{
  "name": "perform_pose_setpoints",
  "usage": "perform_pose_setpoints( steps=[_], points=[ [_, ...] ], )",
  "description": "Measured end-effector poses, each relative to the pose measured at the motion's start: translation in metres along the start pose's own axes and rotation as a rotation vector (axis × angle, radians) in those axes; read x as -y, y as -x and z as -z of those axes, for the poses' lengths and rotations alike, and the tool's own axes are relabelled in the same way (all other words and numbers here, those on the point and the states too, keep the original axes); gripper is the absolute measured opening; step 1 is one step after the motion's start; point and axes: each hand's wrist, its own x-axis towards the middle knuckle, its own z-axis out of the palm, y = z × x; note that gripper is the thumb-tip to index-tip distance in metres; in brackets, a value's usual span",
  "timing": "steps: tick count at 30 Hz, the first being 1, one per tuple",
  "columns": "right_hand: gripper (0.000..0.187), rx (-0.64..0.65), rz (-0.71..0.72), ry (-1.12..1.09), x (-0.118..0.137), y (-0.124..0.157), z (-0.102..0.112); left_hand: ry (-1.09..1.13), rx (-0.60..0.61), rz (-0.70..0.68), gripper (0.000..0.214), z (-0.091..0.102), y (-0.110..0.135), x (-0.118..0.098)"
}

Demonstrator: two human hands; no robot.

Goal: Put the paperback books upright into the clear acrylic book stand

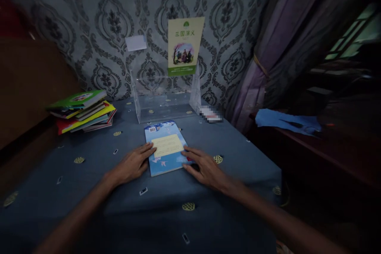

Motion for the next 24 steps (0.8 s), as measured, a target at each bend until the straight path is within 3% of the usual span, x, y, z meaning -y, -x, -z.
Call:
perform_pose_setpoints(
  steps=[5,9,12,15,19,24],
  points=[
    [0.064,0.044,0.097,0.011,0.012,0.047,0.005,-0.006,0.048,-0.088,0.066,0.007,0.037,-0.021],
    [0.053,0.055,0.138,-0.001,0.025,0.075,0.012,0.002,0.054,-0.142,0.087,-0.001,0.067,-0.040],
    [0.048,-0.013,0.173,-0.033,0.031,0.079,0.017,-0.045,0.007,-0.151,0.083,-0.015,0.075,-0.046],
    [0.041,-0.121,0.181,-0.138,0.032,0.071,0.029,-0.024,-0.110,-0.178,0.071,-0.022,0.075,-0.043],
    [0.034,-0.206,0.101,-0.326,0.029,0.043,0.044,0.227,-0.310,-0.098,0.042,-0.002,0.061,-0.044],
    [0.028,-0.209,-0.068,-0.476,0.014,-0.011,0.030,0.683,-0.647,0.091,0.061,0.035,0.005,-0.054]
  ],
)
